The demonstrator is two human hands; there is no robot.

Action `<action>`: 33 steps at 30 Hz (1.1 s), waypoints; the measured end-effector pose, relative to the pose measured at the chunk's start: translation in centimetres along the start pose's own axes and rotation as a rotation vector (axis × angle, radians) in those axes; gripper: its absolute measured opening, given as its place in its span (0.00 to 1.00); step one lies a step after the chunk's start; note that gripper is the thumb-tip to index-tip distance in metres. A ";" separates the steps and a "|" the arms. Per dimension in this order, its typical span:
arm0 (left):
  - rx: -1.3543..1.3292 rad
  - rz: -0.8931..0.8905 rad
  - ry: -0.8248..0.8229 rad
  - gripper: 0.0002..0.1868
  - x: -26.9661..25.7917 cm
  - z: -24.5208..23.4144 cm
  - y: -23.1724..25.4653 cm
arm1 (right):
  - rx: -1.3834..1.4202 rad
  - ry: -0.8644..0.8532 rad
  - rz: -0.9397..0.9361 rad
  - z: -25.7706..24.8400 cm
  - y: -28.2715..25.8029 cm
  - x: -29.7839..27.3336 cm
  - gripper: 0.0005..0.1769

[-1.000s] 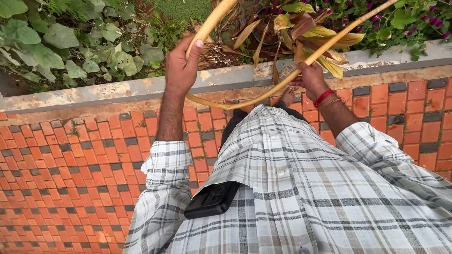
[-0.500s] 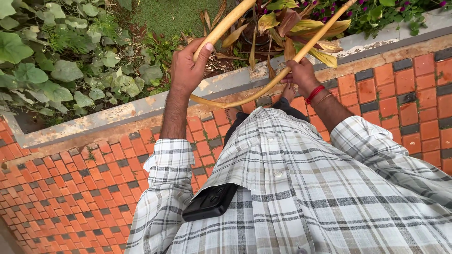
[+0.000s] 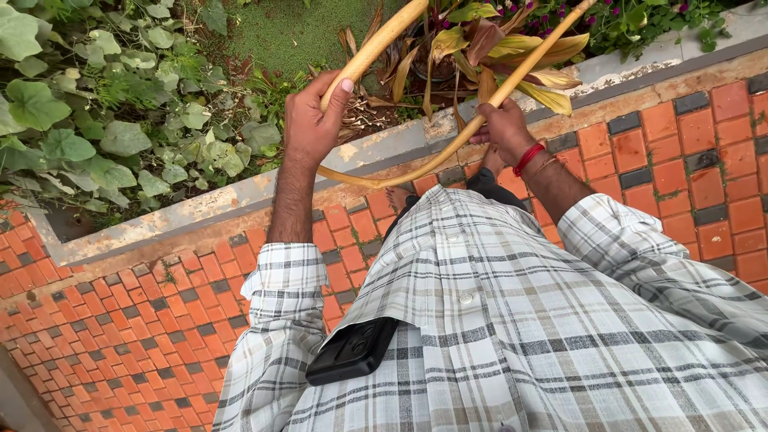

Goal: Collect and coil a garden hose from a garden bed.

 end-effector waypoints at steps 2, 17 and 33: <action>-0.003 0.010 0.004 0.18 0.1 -0.1 0.1 | -0.001 0.002 0.004 0.0 0.0 0.2 0.17; 0.005 -0.010 -0.019 0.20 0.3 -0.3 -1.0 | 0.029 0.053 -0.040 0.8 -0.7 -0.3 0.17; 0.047 -0.104 0.003 0.20 -0.2 0.0 -2.7 | -0.006 0.062 -0.033 1.2 -1.0 0.0 0.17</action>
Point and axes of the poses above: each hand's wrist, its own x-axis towards the middle knuckle, its own z-axis out of the palm, y = z × x, the point moved 9 cm from there along x, towards the middle knuckle, and after that the axes turned 9 degrees about z, right-handed, at the moved point
